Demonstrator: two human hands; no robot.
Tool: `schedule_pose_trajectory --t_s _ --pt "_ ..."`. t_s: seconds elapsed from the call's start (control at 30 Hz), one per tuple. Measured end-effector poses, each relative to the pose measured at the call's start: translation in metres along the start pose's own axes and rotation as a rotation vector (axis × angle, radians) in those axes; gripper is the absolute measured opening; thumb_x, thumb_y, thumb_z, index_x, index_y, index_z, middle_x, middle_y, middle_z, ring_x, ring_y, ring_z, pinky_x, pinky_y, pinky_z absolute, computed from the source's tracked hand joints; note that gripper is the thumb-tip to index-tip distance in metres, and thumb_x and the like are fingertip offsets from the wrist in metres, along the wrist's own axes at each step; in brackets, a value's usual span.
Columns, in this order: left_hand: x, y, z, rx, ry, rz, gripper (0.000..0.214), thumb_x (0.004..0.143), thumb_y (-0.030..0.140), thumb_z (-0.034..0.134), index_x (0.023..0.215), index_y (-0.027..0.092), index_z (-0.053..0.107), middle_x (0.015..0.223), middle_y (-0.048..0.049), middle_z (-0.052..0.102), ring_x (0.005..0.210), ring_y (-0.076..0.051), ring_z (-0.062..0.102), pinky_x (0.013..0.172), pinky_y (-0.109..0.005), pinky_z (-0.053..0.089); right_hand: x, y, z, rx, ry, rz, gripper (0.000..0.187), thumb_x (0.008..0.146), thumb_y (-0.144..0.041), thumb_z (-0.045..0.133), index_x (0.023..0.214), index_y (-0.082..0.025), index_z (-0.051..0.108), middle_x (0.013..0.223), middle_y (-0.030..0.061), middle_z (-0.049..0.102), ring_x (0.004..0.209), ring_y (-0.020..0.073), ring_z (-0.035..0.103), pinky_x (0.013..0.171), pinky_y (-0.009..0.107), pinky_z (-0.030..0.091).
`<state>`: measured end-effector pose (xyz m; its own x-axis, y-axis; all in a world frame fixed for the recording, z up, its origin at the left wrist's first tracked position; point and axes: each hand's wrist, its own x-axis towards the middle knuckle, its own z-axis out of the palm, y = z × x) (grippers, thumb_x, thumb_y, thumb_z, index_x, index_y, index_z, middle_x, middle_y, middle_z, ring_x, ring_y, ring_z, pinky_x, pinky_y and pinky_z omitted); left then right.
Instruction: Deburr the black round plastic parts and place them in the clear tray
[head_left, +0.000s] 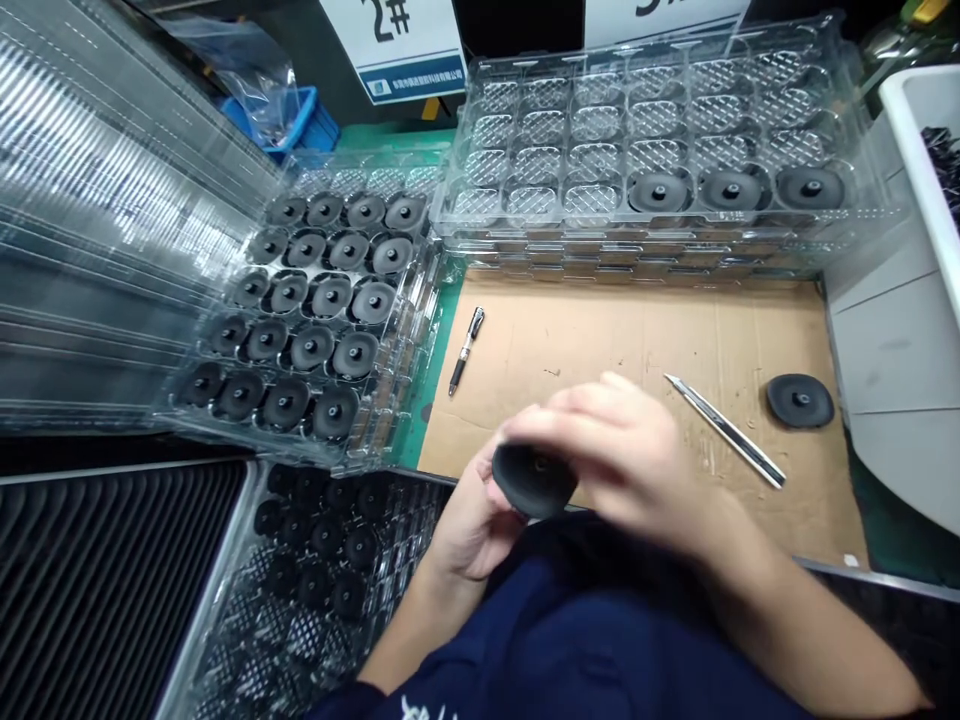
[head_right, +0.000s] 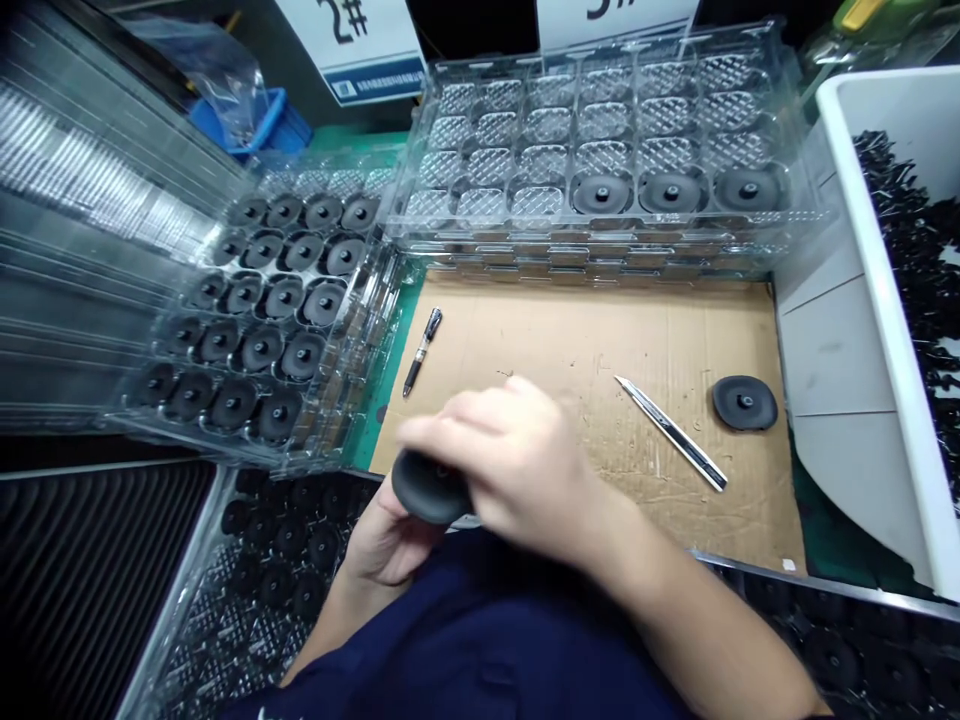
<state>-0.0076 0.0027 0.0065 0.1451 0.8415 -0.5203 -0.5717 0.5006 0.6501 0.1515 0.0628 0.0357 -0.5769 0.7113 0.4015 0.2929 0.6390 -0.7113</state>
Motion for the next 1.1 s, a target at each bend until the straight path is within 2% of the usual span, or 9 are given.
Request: schedule_pose_trajectory --t_s 0.2,0.33,0.43,0.5,0.57,0.67,0.77,0.9,1.1 --pt "-0.002 0.004 -0.013 -0.134 -0.179 0.008 0.064 0.058 0.042 0.081 0.116 0.03 0.058 0.134 -0.0083 0.05 0.102 -0.025 0.062 0.084 -0.029 0.049 -0.047 0.043 0.015 0.086 0.015 0.419 0.022 0.09 -0.021 0.049 0.107 -0.025 0.063 0.091 0.0017 0.068 0.078 0.0129 0.061 0.07 0.027 0.045" --pt "-0.002 0.004 -0.012 -0.117 -0.141 0.015 0.067 0.057 0.045 0.081 0.117 0.028 0.056 0.129 -0.0091 0.054 0.103 -0.026 0.061 0.082 -0.03 0.05 -0.075 0.055 0.041 0.069 -0.091 0.476 0.022 0.09 -0.023 0.046 0.101 -0.024 0.065 0.086 0.0034 0.069 0.077 0.0164 0.064 0.069 0.029 0.049" --pt "-0.003 0.004 -0.008 -0.126 -0.133 0.009 0.066 0.057 0.043 0.081 0.116 0.029 0.056 0.125 -0.0078 0.057 0.102 -0.027 0.061 0.081 -0.033 0.051 -0.066 0.039 0.032 0.038 -0.028 0.507 0.022 0.09 -0.023 0.047 0.104 -0.026 0.064 0.086 0.0032 0.068 0.075 0.0157 0.062 0.067 0.028 0.047" --pt "-0.004 0.003 -0.006 -0.13 -0.111 0.011 0.06 0.06 0.037 0.081 0.115 0.03 0.057 0.122 -0.0056 0.059 0.101 -0.026 0.062 0.081 -0.033 0.052 -0.048 0.019 0.015 0.028 0.103 0.458 0.026 0.088 -0.019 0.052 0.111 -0.026 0.061 0.096 0.0029 0.067 0.079 0.0149 0.061 0.07 0.028 0.046" --pt "-0.004 0.002 -0.005 -0.127 -0.071 0.026 0.058 0.061 0.031 0.08 0.115 0.029 0.058 0.118 -0.0042 0.061 0.101 -0.024 0.061 0.082 -0.03 0.051 -0.03 -0.001 0.001 0.052 0.193 0.261 0.034 0.085 -0.011 0.053 0.115 -0.026 0.059 0.105 0.0022 0.066 0.086 0.0144 0.06 0.074 0.029 0.044" --pt "-0.003 0.001 -0.007 -0.102 -0.021 0.077 0.06 0.058 0.028 0.082 0.114 0.025 0.06 0.115 -0.004 0.063 0.106 -0.022 0.059 0.086 -0.025 0.049 -0.015 -0.015 -0.008 0.047 0.063 0.044 0.036 0.084 -0.005 0.048 0.112 -0.023 0.061 0.096 0.001 0.067 0.078 0.0123 0.058 0.067 0.028 0.039" --pt "-0.002 0.0 -0.008 -0.069 0.019 0.111 0.062 0.054 0.028 0.085 0.112 0.025 0.062 0.114 -0.0039 0.064 0.101 -0.019 0.061 0.083 -0.022 0.049 -0.014 -0.017 -0.006 -0.064 -0.106 0.143 0.033 0.084 -0.006 0.047 0.107 -0.024 0.063 0.079 -0.0013 0.066 0.066 0.0115 0.055 0.061 0.028 0.033" --pt "-0.001 0.001 -0.003 -0.046 -0.03 0.114 0.063 0.056 0.03 0.084 0.114 0.025 0.061 0.115 -0.0055 0.063 0.103 -0.022 0.061 0.086 -0.027 0.05 -0.018 -0.02 -0.002 0.035 0.034 0.087 0.036 0.084 -0.005 0.046 0.114 -0.022 0.059 0.097 0.0008 0.068 0.081 0.0124 0.058 0.067 0.029 0.035" --pt "-0.002 0.002 0.001 -0.015 -0.034 0.148 0.065 0.053 0.03 0.085 0.113 0.029 0.06 0.118 -0.0031 0.062 0.103 -0.024 0.061 0.088 -0.031 0.05 -0.021 -0.021 -0.012 -0.051 -0.101 0.159 0.036 0.083 -0.005 0.05 0.11 -0.025 0.062 0.085 -0.0021 0.067 0.071 0.0112 0.056 0.063 0.029 0.032"
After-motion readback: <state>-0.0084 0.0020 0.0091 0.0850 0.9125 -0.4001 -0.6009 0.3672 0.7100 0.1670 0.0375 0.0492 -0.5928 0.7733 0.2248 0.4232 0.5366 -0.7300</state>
